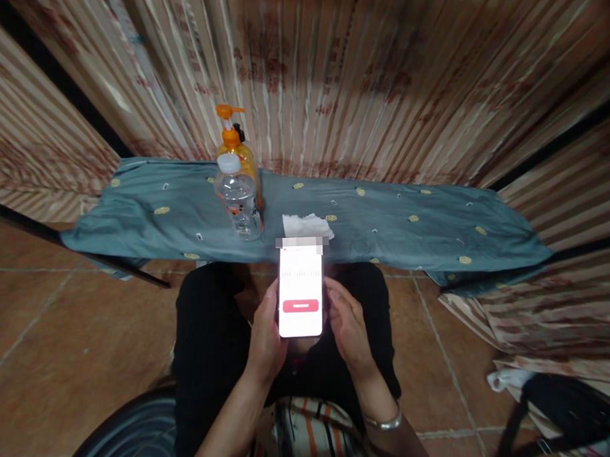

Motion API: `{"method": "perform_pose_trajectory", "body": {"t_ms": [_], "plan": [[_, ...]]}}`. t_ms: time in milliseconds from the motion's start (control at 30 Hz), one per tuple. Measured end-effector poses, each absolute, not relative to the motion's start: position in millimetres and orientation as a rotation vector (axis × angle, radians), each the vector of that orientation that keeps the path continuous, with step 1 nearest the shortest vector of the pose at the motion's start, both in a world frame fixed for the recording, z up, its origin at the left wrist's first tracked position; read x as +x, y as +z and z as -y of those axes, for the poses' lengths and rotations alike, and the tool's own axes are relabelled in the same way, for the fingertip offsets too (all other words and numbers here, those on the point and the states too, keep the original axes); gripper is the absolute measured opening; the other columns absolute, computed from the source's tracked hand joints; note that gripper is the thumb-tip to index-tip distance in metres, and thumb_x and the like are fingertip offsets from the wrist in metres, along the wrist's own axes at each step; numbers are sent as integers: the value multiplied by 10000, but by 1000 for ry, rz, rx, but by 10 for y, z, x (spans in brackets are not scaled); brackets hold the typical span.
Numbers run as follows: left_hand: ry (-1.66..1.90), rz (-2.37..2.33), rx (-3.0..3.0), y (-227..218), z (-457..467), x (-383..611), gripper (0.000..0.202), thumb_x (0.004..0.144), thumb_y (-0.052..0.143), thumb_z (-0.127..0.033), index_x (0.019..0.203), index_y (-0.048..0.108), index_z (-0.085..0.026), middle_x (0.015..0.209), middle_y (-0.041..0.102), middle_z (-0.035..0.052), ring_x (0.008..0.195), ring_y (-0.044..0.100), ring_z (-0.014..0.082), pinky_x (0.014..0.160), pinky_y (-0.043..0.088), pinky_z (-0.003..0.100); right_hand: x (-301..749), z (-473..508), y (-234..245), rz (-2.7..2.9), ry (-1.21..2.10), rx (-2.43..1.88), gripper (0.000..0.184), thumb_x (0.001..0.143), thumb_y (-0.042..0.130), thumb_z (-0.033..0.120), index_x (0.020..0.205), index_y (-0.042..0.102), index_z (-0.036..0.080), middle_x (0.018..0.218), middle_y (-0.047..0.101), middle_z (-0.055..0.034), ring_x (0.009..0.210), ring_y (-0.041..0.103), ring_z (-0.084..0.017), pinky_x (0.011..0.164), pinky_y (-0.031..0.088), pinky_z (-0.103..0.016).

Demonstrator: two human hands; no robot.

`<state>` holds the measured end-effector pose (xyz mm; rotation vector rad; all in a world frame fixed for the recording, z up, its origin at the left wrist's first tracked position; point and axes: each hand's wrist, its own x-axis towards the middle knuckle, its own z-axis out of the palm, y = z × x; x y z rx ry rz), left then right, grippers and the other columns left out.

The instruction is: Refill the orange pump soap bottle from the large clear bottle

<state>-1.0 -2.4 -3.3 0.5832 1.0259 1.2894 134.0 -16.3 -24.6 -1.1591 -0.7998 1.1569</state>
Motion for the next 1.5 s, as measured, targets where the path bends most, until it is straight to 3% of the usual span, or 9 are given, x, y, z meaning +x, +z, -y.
{"method": "perform_pose_trajectory", "body": {"t_ms": [167, 333, 567, 733, 867, 967, 1200, 1367, 1500], "plan": [[1297, -1012, 562, -57, 19, -21, 715, 856, 757, -776, 1286, 784, -206, 1381, 813, 113, 1352, 730, 356, 1193, 525, 493, 1378, 171, -124, 821, 1141, -1155, 407, 1004, 732, 546, 1269, 822, 252, 1323, 845, -97, 1283, 780, -293, 1155, 596, -457], [1294, -979, 538, -57, 14, -31, 701, 890, 739, -733, 1354, 756, -209, 1412, 798, 116, 1372, 716, 356, 1182, 536, 496, 1343, 257, -77, 929, 1120, -1197, 554, 981, 768, 511, 1453, 699, 229, 1436, 790, -132, 1365, 740, -307, 1176, 591, -469], [1277, -920, 487, -74, 48, 53, 855, 813, 796, -788, 1478, 699, -259, 1504, 746, 119, 1421, 683, 373, 1211, 520, 526, 1157, 436, -301, 1159, 937, -1450, 936, 828, 900, 455, 1649, 511, 231, 1735, 529, -157, 1630, 482, -384, 1364, 381, -591], [1260, -869, 492, -177, 28, 229, 939, 806, 796, -804, 1571, 636, -283, 1587, 687, 129, 1466, 650, 361, 1217, 516, 477, 1200, 373, -438, 1151, 867, -1563, 954, 798, 869, 381, 1661, 499, 210, 1711, 560, -160, 1614, 509, -381, 1332, 438, -574], [1183, -819, 503, -355, -35, 477, 895, 888, 751, -740, 1653, 549, -322, 1697, 591, 105, 1528, 596, 343, 1248, 482, 462, 1417, 312, -529, 1017, 870, -1545, 943, 794, 862, 380, 1656, 519, 206, 1679, 601, -166, 1586, 553, -378, 1315, 464, -566], [1090, -768, 525, -489, -119, 693, 999, 807, 811, -763, 1666, 526, -341, 1777, 496, 89, 1630, 473, 346, 1303, 410, 459, 1643, 292, -627, 817, 902, -1409, 913, 797, 886, 440, 1624, 562, 232, 1573, 703, -155, 1497, 650, -367, 1265, 523, -550], [906, -754, 603, -809, -410, 820, 1080, 768, 831, -782, 1660, 517, -262, 1622, 634, 239, 1593, 520, 402, 1304, 386, 570, 2448, 50, -795, 493, 796, -1398, 821, 715, 950, 616, 1394, 732, 210, 1335, 832, -168, 1324, 760, -412, 1215, 542, -628], [886, -973, 575, -1251, -455, 408, 992, 708, 889, -760, 1537, 628, -279, 1512, 724, 220, 1511, 605, 437, 1274, 427, 590, 3405, -446, -784, 544, 397, -1692, 1072, 586, 865, 773, 1412, 660, 120, 1319, 802, -259, 1276, 760, -442, 1148, 571, -602], [879, -1181, 505, -1616, -366, 86, 1202, 550, 949, -815, 1548, 590, -249, 1406, 776, 236, 1494, 612, 472, 1257, 451, 589, 4157, -877, -603, 622, 220, -2093, 1072, 658, 824, 653, 1498, 542, 50, 1414, 729, -337, 1315, 719, -476, 1118, 568, -598]]}}
